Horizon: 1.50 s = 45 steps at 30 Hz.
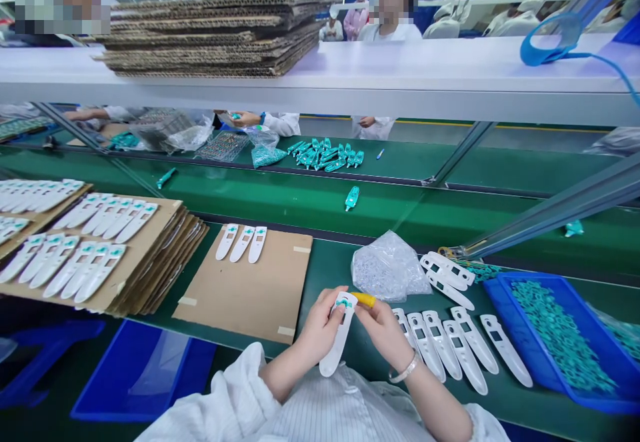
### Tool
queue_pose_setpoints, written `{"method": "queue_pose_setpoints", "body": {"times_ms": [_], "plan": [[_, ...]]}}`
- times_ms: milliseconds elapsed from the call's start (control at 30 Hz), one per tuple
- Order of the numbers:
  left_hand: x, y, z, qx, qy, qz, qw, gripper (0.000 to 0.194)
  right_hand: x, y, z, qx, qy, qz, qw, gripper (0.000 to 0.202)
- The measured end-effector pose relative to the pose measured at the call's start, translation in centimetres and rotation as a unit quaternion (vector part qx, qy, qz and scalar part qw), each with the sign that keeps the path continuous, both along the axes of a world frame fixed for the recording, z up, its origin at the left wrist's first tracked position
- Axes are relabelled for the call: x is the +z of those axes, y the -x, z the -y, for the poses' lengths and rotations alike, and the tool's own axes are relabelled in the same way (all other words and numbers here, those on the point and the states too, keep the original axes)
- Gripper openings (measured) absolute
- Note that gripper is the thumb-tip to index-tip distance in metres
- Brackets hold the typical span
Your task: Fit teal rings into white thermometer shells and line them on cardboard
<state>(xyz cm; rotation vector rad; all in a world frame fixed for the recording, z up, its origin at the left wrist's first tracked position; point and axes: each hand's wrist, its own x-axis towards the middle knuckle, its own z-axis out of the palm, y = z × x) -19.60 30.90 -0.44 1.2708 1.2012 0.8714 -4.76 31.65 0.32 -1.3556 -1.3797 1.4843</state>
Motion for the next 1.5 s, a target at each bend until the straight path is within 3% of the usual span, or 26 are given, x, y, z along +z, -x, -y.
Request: {"method": "queue_pose_setpoints", "body": {"times_ms": [367, 700, 867, 933, 1033, 1133, 1233, 1333, 1500], "plan": [[0.4, 0.0, -0.1, -0.036, -0.057, -0.164, 0.984, 0.048, -0.9, 0.5, -0.4, -0.031, -0.01, 0.019, 0.999, 0.022], [0.1, 0.5, -0.4, -0.011, -0.067, -0.158, 0.985, 0.046, -1.0, 0.9, -0.7, -0.019, -0.007, -0.015, 1.0, 0.024], [-1.5, 1.2, -0.9, 0.033, -0.122, -0.198, 0.972, 0.032, -2.1, 1.3, -1.6, 0.006, 0.006, -0.017, 1.0, 0.03], [-3.0, 2.7, -2.5, 0.076, -0.125, -0.258, 0.955, 0.024, -2.7, 1.5, -1.9, -0.007, 0.005, 0.01, 1.0, 0.036], [-5.7, 6.6, -6.7, 0.129, -0.114, -0.337, 0.925, 0.023, -3.8, 1.5, -1.9, -0.031, -0.01, 0.07, 0.997, 0.042], [-8.2, 10.6, -11.5, 0.158, -0.104, -0.403, 0.895, 0.026, -5.2, 0.7, -1.4, -0.03, -0.015, 0.114, 0.993, 0.042], [-10.0, 13.1, -15.3, 0.174, -0.096, -0.464, 0.863, 0.027, -6.1, -0.5, -0.6, -0.045, -0.006, 0.152, 0.987, 0.044], [-11.2, 14.2, -17.2, 0.192, -0.089, -0.51, 0.834, 0.026, -6.2, -1.5, 0.0, -0.074, 0.036, 0.171, 0.982, 0.047], [-12.1, 15.5, -18.3, 0.208, -0.082, -0.553, 0.803, 0.028, -6.2, -2.1, 0.4, -0.103, 0.096, 0.19, 0.972, 0.048]]}}
